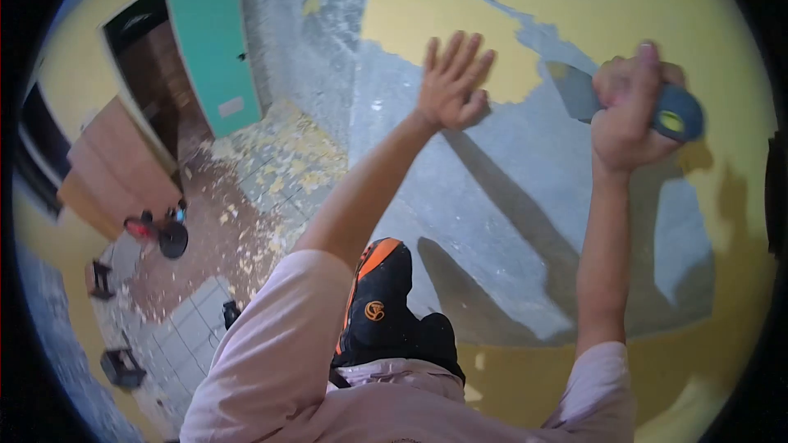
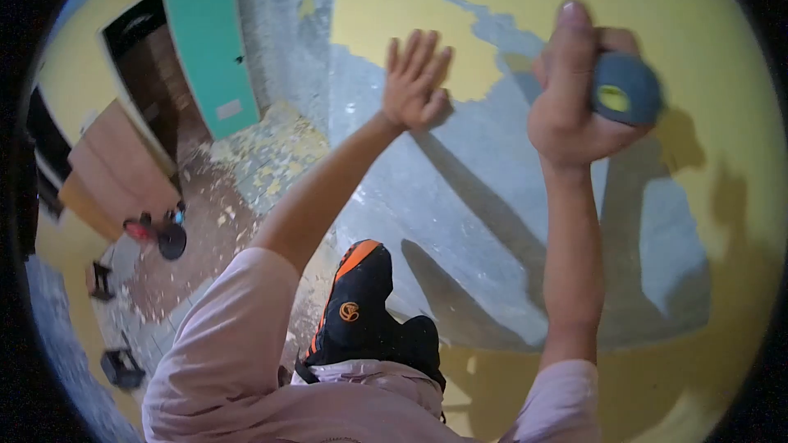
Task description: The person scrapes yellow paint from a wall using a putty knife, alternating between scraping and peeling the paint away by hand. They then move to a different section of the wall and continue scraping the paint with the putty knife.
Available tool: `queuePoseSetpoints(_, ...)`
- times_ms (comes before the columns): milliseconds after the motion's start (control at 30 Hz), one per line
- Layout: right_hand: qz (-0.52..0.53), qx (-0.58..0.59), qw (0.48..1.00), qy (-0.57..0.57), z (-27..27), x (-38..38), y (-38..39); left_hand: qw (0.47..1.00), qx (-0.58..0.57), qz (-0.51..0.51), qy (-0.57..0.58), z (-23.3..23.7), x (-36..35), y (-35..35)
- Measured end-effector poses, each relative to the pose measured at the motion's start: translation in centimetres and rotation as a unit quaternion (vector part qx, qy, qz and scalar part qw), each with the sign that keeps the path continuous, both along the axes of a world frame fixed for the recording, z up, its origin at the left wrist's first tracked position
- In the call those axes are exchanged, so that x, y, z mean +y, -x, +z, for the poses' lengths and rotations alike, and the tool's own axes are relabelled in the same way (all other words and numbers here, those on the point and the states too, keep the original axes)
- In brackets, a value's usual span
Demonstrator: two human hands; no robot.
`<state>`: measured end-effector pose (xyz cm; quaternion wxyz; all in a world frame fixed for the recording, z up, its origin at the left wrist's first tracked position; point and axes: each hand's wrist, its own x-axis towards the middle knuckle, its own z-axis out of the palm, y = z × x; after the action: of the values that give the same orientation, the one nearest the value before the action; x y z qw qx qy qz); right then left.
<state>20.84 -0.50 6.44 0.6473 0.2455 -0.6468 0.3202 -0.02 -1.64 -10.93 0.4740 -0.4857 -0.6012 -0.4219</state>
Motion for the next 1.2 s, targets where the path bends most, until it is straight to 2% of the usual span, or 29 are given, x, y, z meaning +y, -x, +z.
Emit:
queuePoseSetpoints(33,0.112,-0.014,0.993,0.037,0.8,-0.4,-0.9,1.0,0.014,0.004,-0.01,0.0,0.3,0.2)
queuePoseSetpoints(67,0.094,-0.006,0.995,0.036,0.4,0.5,-0.4,1.0,0.022,0.006,-0.019,-0.1,0.4,0.3)
queuePoseSetpoints(100,-0.102,0.084,0.99,-0.057,-0.6,2.1,1.0,0.999,0.026,0.009,-0.021,-0.1,0.4,0.3)
queuePoseSetpoints(133,-0.291,0.165,0.931,-0.149,-1.8,3.6,2.2,0.999,0.027,0.014,-0.023,-0.1,0.3,0.2)
queuePoseSetpoints(167,-0.164,0.053,0.981,-0.092,-3.0,4.5,3.2,0.999,0.028,0.0,-0.021,-0.3,0.4,-0.2)
queuePoseSetpoints(200,-0.029,-0.054,0.998,-0.03,-3.7,4.8,3.9,0.999,0.027,0.008,-0.021,-0.5,0.3,-0.4)
queuePoseSetpoints(233,-0.089,-0.025,0.995,-0.046,-3.2,3.3,2.8,0.999,0.034,0.02,-0.025,0.0,0.3,0.1)
queuePoseSetpoints(267,-0.092,-0.016,0.994,-0.052,-2.4,2.2,1.7,0.998,0.042,0.017,-0.033,0.3,0.3,0.3)
queuePoseSetpoints(333,0.084,0.075,0.993,-0.032,-1.2,0.5,0.4,0.998,0.046,0.021,-0.034,0.2,0.2,0.1)
queuePoseSetpoints(367,-0.074,0.103,0.991,-0.045,-2.4,1.5,2.1,0.999,0.036,0.014,-0.03,0.2,0.2,0.0)
queuePoseSetpoints(400,-0.079,0.096,0.991,-0.042,-2.4,1.7,1.7,0.999,0.03,0.01,-0.026,-0.3,0.2,-0.3)
queuePoseSetpoints(467,-0.167,0.075,0.974,-0.136,-1.4,2.3,1.2,0.998,0.029,0.008,-0.049,0.1,0.3,0.1)
queuePoseSetpoints(500,-0.035,0.08,0.996,-0.018,-1.1,1.1,0.5,0.998,0.028,0.005,-0.051,0.0,0.4,0.1)
queuePoseSetpoints(600,0.023,0.122,0.992,0.003,-0.8,1.1,-0.5,0.999,0.04,0.021,-0.026,-0.1,0.3,0.3)
queuePoseSetpoints(633,-0.13,0.099,0.986,-0.044,-1.6,2.1,1.0,0.999,0.038,0.02,-0.028,-0.1,0.3,0.1)
queuePoseSetpoints(667,-0.13,0.097,0.986,-0.042,-2.2,3.1,0.7,0.999,0.035,0.019,-0.026,-0.3,0.2,-0.3)
queuePoseSetpoints(767,-0.001,0.106,0.994,0.0,-0.9,1.8,-1.1,0.998,0.031,0.001,-0.053,0.0,0.4,0.1)
queuePoseSetpoints(867,-0.021,0.098,0.995,0.028,-2.2,2.7,0.5,0.998,0.032,0.001,-0.05,0.0,0.3,0.1)
queuePoseSetpoints(900,-0.062,0.069,0.994,-0.06,-2.4,3.2,2.1,0.998,0.028,-0.001,-0.048,-0.5,0.3,-0.2)
queuePoseSetpoints(1000,-0.047,0.086,0.993,-0.064,-2.8,3.1,1.6,0.998,0.028,0.002,-0.047,0.0,0.4,0.2)
queuePoseSetpoints(1033,0.006,0.123,0.992,-0.038,-2.1,1.5,0.7,0.998,0.034,0.003,-0.052,0.0,0.5,0.2)
queuePoseSetpoints(1067,0.143,0.063,0.988,-0.006,-1.9,0.6,-0.2,0.998,0.037,0.002,-0.055,0.0,0.5,0.3)
queuePoseSetpoints(1133,-0.12,0.11,0.981,-0.102,-3.3,2.4,2.6,0.998,0.031,0.005,-0.046,0.1,0.4,0.2)
queuePoseSetpoints(1200,-0.126,0.086,0.981,-0.121,-3.0,3.3,1.1,0.998,0.03,0.011,-0.046,0.3,0.1,0.2)
